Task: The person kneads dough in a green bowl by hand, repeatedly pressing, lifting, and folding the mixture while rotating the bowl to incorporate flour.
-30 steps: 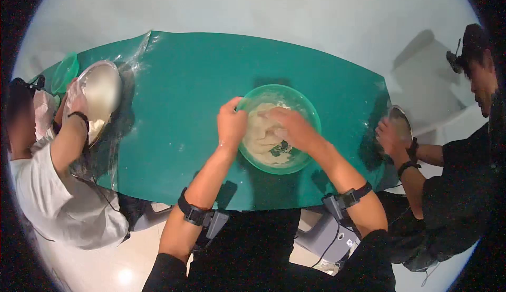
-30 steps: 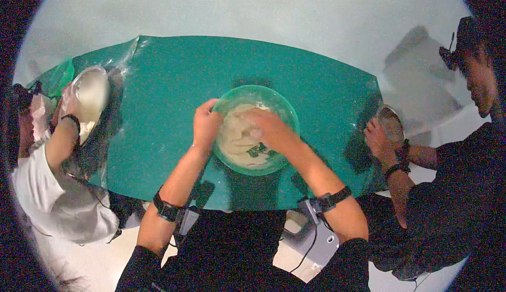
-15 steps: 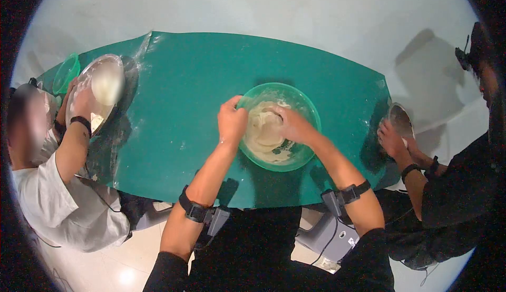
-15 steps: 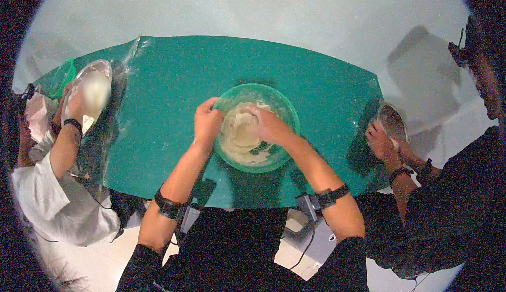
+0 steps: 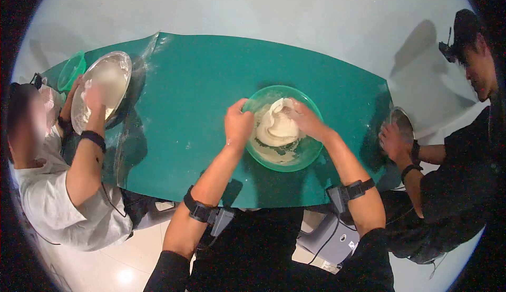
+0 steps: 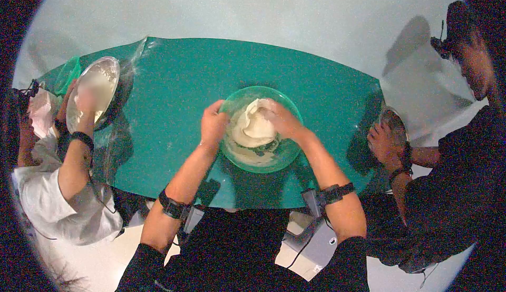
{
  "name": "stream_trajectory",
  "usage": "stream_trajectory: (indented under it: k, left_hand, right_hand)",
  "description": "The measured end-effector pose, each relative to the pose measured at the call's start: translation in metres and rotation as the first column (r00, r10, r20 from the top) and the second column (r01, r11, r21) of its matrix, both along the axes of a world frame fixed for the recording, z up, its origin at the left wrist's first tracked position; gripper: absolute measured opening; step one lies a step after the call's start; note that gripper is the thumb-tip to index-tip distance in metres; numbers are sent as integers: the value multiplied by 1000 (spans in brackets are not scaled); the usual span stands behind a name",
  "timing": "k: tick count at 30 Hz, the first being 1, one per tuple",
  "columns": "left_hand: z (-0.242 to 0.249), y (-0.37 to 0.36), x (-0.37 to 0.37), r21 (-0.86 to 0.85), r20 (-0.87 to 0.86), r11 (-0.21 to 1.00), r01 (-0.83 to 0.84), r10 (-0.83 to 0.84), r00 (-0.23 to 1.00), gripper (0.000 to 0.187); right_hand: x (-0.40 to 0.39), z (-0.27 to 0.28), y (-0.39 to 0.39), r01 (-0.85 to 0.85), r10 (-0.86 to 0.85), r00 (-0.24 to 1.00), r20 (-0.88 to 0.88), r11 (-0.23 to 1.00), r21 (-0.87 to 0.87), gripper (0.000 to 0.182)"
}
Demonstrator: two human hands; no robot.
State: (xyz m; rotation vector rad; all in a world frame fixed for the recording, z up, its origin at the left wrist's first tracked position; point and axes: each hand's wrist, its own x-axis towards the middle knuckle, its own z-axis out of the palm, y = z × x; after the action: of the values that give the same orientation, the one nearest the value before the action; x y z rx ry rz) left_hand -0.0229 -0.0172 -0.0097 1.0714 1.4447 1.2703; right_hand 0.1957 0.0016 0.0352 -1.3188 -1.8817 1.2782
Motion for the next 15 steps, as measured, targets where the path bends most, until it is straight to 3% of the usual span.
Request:
stream_trajectory:
  k: [3, 6, 9, 12, 15]
  left_hand:
    - [-1, 0, -2, -2, 10, 1000, 14, -14, 1000, 38]
    - [-3, 1, -4, -14, 50, 998, 54, -54, 997, 38]
    - [-2, 2, -2, -9, 36, 999, 49, -48, 998, 38]
    - [-3, 1, -1, -23, 56, 1000, 15, -13, 998, 38]
    - [-4, 3, 4, -49, 81, 999, 10, -6, 997, 39]
  right_hand:
    - [8, 18, 5, -70, 78, 995, 60, 991, -118, 37]
    - [10, 27, 13, -294, 291, 948, 126, 956, 5, 41]
    - [4, 22, 14, -266, 264, 956, 132, 964, 1, 45]
    - [-2, 31, -3, -214, 204, 965, 163, 976, 43, 36]
    - [4, 9, 0, -115, -19, 943, -332, 917, -381, 37]
